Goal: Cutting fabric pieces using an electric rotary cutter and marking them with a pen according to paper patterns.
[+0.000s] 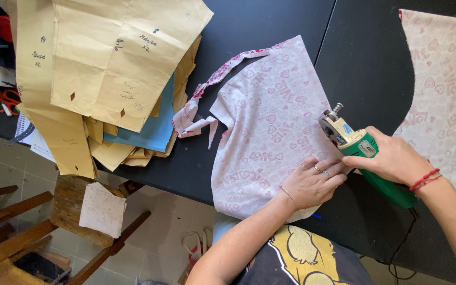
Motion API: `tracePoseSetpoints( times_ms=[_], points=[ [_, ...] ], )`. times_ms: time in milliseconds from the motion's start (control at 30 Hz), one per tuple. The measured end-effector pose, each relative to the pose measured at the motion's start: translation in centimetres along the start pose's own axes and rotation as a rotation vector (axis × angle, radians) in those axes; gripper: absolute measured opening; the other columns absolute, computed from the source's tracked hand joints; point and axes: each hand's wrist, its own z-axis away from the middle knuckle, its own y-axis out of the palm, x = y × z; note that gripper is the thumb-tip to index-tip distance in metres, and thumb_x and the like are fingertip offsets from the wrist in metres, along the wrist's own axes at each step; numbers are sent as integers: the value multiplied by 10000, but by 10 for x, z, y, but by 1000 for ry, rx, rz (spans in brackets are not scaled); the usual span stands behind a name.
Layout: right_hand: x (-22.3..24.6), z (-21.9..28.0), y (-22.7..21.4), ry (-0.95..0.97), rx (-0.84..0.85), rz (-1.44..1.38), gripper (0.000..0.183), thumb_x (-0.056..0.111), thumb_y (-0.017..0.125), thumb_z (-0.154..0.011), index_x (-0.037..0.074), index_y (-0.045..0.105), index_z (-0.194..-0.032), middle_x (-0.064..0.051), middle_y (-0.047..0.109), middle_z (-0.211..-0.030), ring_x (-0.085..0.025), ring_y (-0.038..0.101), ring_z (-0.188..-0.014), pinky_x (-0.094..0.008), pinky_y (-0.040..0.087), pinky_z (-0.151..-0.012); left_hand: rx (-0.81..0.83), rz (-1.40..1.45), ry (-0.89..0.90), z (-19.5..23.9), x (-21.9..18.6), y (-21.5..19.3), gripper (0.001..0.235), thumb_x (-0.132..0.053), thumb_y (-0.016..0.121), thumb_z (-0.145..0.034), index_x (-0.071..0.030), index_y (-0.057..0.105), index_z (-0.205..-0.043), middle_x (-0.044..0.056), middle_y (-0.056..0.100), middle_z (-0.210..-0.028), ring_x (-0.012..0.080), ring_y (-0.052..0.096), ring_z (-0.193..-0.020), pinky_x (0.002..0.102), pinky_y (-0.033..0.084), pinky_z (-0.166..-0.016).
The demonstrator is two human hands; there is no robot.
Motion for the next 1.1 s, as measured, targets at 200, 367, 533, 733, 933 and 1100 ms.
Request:
tracePoseSetpoints(
  times_ms=[200, 367, 533, 733, 933, 1100],
  points=[
    [31, -5, -21, 54, 46, -23, 538, 498, 620, -593, 141, 478, -970, -184, 628, -909, -387, 578, -861, -404, 422, -715, -23, 88, -6, 3, 0, 2, 197, -156, 525, -780, -171, 557, -973, 46, 458, -1284, 174, 360, -1247, 340, 283, -991],
    [47, -14, -31, 64, 51, 9, 536, 521, 599, -606, 156, 483, -981, -189, 625, -924, -394, 576, -853, -405, 424, -703, 7, 100, -78, 3, -2, 9, 263, -234, 563, -707, -199, 571, -967, 145, 482, -1257, 304, 400, -1239, 446, 241, -1072],
    [65, -22, -39, 64, 26, -18, 519, 516, 595, -614, 128, 488, -941, -176, 627, -916, -375, 580, -844, -402, 422, -704, 16, 117, -94, 0, -3, 1, 230, -237, 526, -748, -190, 567, -969, 155, 461, -1283, 319, 392, -1260, 458, 245, -1079],
    [86, -36, -47, 75, 29, -36, 550, 530, 579, -620, 121, 494, -978, -187, 613, -955, -369, 579, -861, -403, 422, -717, -18, 150, -83, -1, -2, 0, 210, -230, 525, -741, -177, 569, -939, 182, 481, -1261, 345, 406, -1255, 461, 290, -1053],
    [118, -38, -63, 95, -12, -100, 548, 527, 569, -625, 101, 503, -963, -185, 604, -960, -360, 572, -857, -409, 415, -700, -39, 152, -93, 2, -3, 4, 257, -252, 555, -719, -187, 589, -966, 163, 527, -1222, 342, 441, -1243, 463, 307, -1050],
    [133, -46, -73, 87, -5, -149, 546, 509, 567, -635, 87, 504, -977, -170, 597, -951, -326, 576, -799, -397, 422, -652, -13, 183, -101, 0, -2, 0, 262, -234, 539, -713, -171, 585, -963, 158, 508, -1272, 343, 435, -1264, 455, 305, -1047]
  ],
)
